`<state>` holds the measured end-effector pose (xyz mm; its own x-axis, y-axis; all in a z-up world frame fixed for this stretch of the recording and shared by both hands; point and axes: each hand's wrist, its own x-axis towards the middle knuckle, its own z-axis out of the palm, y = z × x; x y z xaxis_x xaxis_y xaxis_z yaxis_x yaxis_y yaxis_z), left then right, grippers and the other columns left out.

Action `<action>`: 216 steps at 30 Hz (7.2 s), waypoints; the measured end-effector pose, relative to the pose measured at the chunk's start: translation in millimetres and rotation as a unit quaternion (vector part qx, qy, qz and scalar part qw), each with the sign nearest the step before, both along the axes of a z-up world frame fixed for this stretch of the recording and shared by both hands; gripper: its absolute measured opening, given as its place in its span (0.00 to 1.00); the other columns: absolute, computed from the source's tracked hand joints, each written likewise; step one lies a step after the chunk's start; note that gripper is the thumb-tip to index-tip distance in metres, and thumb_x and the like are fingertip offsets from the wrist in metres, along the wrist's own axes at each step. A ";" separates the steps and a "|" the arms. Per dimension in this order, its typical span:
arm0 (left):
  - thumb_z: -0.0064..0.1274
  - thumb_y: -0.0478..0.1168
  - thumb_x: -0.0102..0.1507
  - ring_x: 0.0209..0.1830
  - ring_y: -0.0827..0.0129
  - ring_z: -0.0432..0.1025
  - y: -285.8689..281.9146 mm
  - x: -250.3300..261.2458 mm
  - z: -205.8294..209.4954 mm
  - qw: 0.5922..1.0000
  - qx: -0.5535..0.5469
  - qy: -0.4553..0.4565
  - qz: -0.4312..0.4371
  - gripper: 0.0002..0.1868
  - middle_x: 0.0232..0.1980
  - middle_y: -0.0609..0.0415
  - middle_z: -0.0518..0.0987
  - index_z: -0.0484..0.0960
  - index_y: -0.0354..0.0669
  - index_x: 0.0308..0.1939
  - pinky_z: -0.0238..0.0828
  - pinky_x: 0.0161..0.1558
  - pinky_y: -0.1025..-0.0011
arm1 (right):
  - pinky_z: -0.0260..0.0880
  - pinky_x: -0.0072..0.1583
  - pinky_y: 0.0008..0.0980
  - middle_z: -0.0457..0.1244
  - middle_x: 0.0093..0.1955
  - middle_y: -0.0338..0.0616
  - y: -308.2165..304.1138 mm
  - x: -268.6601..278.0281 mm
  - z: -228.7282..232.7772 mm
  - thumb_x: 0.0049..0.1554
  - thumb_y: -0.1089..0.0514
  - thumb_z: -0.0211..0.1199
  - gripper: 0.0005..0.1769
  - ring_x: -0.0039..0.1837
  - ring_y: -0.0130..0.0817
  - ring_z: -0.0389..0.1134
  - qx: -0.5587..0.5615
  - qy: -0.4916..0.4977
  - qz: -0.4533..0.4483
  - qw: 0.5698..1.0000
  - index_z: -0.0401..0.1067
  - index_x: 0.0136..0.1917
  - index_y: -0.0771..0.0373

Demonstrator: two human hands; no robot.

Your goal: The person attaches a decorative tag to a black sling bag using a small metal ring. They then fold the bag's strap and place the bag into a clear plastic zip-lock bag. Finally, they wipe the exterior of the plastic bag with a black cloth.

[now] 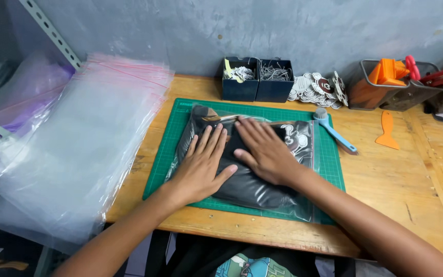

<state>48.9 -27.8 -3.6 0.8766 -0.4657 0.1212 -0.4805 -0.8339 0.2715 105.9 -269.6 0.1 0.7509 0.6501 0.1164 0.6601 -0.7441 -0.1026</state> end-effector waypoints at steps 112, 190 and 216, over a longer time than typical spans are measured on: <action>0.62 0.57 0.69 0.53 0.52 0.74 -150.0 -0.4 -9.2 0.943 -0.115 -0.177 -0.257 0.20 0.56 0.51 0.78 0.87 0.45 0.51 0.68 0.50 0.53 | 0.89 0.59 0.68 0.75 0.57 0.68 -184.9 127.9 -38.1 0.57 0.60 0.87 0.31 0.57 0.59 0.84 0.853 0.237 -0.322 0.335 0.75 0.65 0.75; 0.54 0.50 0.70 0.32 0.42 0.83 86.5 -46.0 33.7 0.960 -0.062 0.180 0.204 0.24 0.24 0.41 0.84 0.82 0.39 0.23 0.74 0.35 0.51 | 0.29 0.91 0.54 0.42 0.98 0.48 117.0 76.8 -23.7 0.78 0.24 0.30 0.48 0.97 0.49 0.36 -0.041 -0.040 0.054 0.997 0.49 0.94 0.57; 0.43 0.64 0.79 0.94 0.28 0.35 16.0 -33.5 -0.6 0.997 -0.025 0.024 0.069 0.52 0.93 0.20 0.39 0.45 0.25 0.91 0.33 0.87 0.39 | 0.32 0.92 0.53 0.33 0.99 0.50 -114.7 38.6 -18.4 0.74 0.17 0.27 0.56 0.98 0.48 0.30 -0.049 0.152 -0.242 0.957 0.40 0.95 0.61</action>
<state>15.4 -11.8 -4.3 0.9376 -0.3339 0.0969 -0.3467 -0.8761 0.3351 144.5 -384.3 -18.3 0.9565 0.2133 -0.1992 0.1857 -0.9713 -0.1485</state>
